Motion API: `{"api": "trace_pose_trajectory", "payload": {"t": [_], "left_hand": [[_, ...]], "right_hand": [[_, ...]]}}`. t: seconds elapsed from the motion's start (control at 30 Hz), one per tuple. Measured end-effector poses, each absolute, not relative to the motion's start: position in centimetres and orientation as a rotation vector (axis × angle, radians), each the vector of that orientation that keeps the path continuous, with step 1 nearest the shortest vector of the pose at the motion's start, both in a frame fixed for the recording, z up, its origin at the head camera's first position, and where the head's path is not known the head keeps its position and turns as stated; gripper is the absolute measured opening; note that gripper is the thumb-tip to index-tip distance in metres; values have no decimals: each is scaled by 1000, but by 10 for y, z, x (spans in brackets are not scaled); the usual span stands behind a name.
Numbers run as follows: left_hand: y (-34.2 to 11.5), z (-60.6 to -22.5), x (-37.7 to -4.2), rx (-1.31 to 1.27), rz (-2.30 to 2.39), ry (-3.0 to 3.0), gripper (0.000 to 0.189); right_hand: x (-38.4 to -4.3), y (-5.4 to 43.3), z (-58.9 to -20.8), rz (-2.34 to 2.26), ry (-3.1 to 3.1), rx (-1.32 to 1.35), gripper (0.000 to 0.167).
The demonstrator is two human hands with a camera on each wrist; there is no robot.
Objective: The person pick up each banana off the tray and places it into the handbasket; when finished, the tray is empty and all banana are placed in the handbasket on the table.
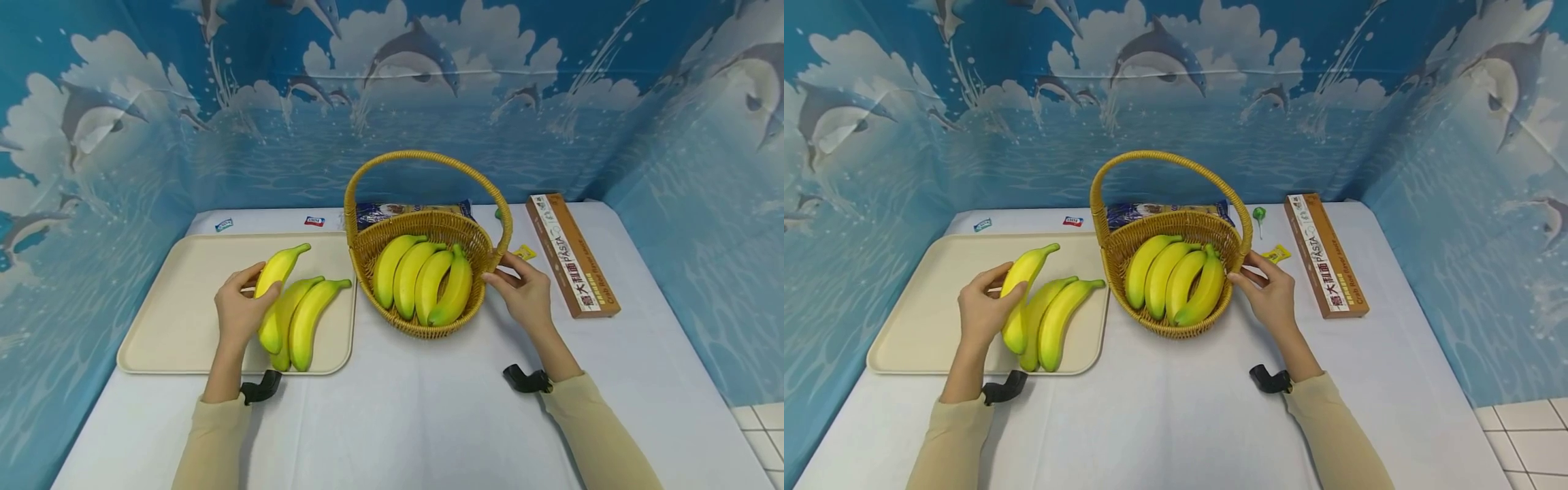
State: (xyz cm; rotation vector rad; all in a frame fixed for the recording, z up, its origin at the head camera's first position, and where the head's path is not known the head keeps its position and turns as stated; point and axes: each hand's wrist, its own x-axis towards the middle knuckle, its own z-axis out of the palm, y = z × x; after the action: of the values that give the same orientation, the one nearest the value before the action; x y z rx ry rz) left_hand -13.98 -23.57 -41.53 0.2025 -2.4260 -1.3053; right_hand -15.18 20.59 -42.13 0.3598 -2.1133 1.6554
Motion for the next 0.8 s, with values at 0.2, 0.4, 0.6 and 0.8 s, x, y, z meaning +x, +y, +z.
{"api": "trace_pose_trajectory", "payload": {"t": [0.2,0.4,0.6,0.8], "left_hand": [[-191,-388,-145,22,-1324,-2421,47],[-141,-375,-158,-140,-1360,-2472,49],[-99,-372,-181,-237,-1374,-2490,49],[-78,-384,-204,-221,-1364,-2473,49]], "right_hand": [[-151,206,-420,1663,-2118,346,42],[-151,207,-420,1664,-2121,338,43],[-151,207,-420,1664,-2112,356,43],[-152,206,-421,1677,-2100,379,43]]}}
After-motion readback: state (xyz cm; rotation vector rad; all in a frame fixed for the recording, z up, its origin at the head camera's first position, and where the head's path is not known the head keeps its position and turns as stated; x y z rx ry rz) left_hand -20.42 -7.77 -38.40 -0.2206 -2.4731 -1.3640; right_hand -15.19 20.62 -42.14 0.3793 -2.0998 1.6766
